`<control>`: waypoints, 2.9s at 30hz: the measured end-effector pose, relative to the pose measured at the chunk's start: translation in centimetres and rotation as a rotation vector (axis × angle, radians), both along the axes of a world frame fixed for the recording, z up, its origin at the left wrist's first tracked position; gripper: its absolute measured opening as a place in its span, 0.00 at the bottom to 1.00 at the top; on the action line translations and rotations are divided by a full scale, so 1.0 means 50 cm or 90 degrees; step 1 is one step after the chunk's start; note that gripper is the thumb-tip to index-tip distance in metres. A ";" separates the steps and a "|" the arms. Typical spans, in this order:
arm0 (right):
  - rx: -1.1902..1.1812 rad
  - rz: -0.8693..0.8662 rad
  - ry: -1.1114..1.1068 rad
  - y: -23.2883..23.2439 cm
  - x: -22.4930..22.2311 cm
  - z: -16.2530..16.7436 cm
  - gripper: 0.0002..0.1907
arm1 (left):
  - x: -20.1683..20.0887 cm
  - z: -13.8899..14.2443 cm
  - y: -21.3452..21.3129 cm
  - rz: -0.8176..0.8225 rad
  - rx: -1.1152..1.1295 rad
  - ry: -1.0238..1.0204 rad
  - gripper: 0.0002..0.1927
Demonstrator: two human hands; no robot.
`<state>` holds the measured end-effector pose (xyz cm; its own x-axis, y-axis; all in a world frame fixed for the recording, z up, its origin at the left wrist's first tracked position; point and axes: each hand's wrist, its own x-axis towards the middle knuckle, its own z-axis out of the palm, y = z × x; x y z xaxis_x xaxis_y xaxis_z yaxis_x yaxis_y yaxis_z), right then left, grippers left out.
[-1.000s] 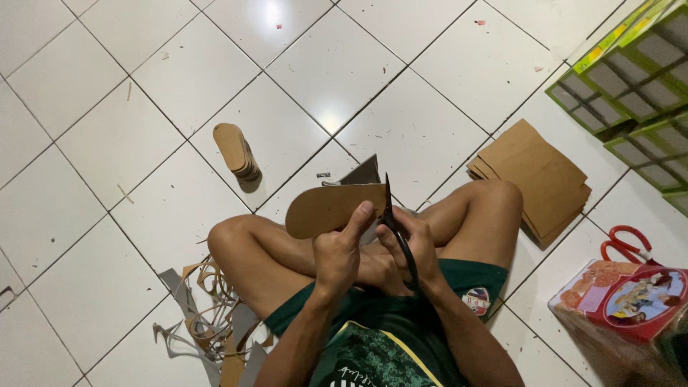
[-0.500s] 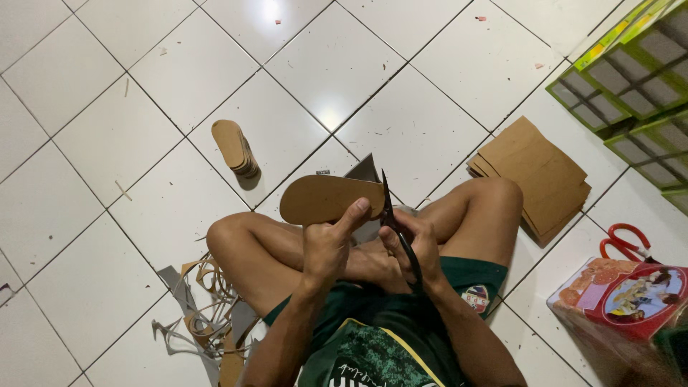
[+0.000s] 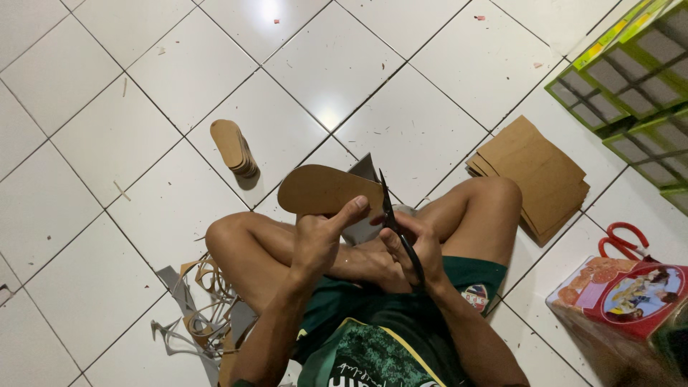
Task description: The person sits cross-legged on the floor and cuts shoe insole shapes from cardboard sheets using scissors, trimming the edges of each insole to round the outline. They work through several insoles one at a time, placing finished pieces aside and picking up new cardboard blanks.
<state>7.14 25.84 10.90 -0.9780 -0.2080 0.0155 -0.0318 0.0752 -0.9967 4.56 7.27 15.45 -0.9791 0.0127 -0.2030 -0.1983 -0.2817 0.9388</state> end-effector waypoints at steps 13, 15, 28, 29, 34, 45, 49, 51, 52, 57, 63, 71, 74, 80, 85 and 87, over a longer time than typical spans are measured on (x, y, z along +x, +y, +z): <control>0.011 0.011 0.012 0.006 0.001 0.019 0.31 | -0.022 0.033 -0.023 -0.074 -0.074 0.022 0.18; 0.023 0.010 0.016 0.008 0.002 0.020 0.30 | -0.027 0.035 -0.028 -0.087 -0.093 0.017 0.18; 0.093 0.017 0.109 0.018 -0.002 0.021 0.31 | -0.046 0.047 -0.047 -0.136 -0.131 0.007 0.20; 0.097 0.020 0.115 0.018 -0.003 0.020 0.31 | -0.047 0.048 -0.049 -0.139 -0.146 0.002 0.20; 0.069 0.029 0.111 0.022 -0.002 0.009 0.30 | -0.054 0.049 -0.052 -0.153 -0.092 0.008 0.20; 0.096 0.031 0.095 0.033 0.007 0.010 0.25 | -0.063 0.045 -0.058 -0.191 -0.151 0.011 0.20; 0.101 0.016 0.081 0.042 0.019 0.005 0.22 | -0.063 0.029 -0.042 -0.185 -0.234 -0.021 0.19; 0.104 0.010 0.040 0.048 0.025 0.001 0.21 | -0.060 0.020 -0.030 -0.181 -0.174 0.009 0.19; 0.110 0.006 0.022 0.052 0.028 -0.001 0.21 | -0.059 0.015 -0.025 -0.180 -0.144 0.022 0.20; 0.111 -0.016 -0.018 0.067 0.037 -0.005 0.19 | -0.067 0.005 -0.007 -0.196 -0.203 -0.020 0.20; 0.087 -0.020 0.055 0.078 0.043 -0.005 0.21 | -0.073 0.008 0.008 -0.221 -0.194 -0.020 0.20; 0.082 -0.021 0.004 0.091 0.048 -0.014 0.22 | -0.082 0.006 0.018 -0.230 -0.210 -0.026 0.17; 0.078 -0.027 0.004 0.092 0.052 -0.017 0.21 | -0.081 0.002 0.018 -0.230 -0.188 -0.025 0.16; 0.078 -0.028 -0.080 0.095 0.053 -0.030 0.20 | -0.080 -0.008 0.009 -0.246 -0.183 -0.030 0.16; 0.005 -0.061 -0.113 0.096 0.040 -0.040 0.22 | -0.062 -0.031 0.017 -0.111 -0.085 -0.031 0.14; -0.020 -0.064 -0.084 0.098 0.040 -0.042 0.23 | -0.047 -0.044 0.030 -0.036 0.052 -0.034 0.14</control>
<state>9.15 30.74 8.83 -0.9879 -0.1101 -0.1089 0.1049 0.0409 -0.9936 2.19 8.79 13.23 -0.9643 0.0861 -0.2505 -0.2647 -0.3434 0.9011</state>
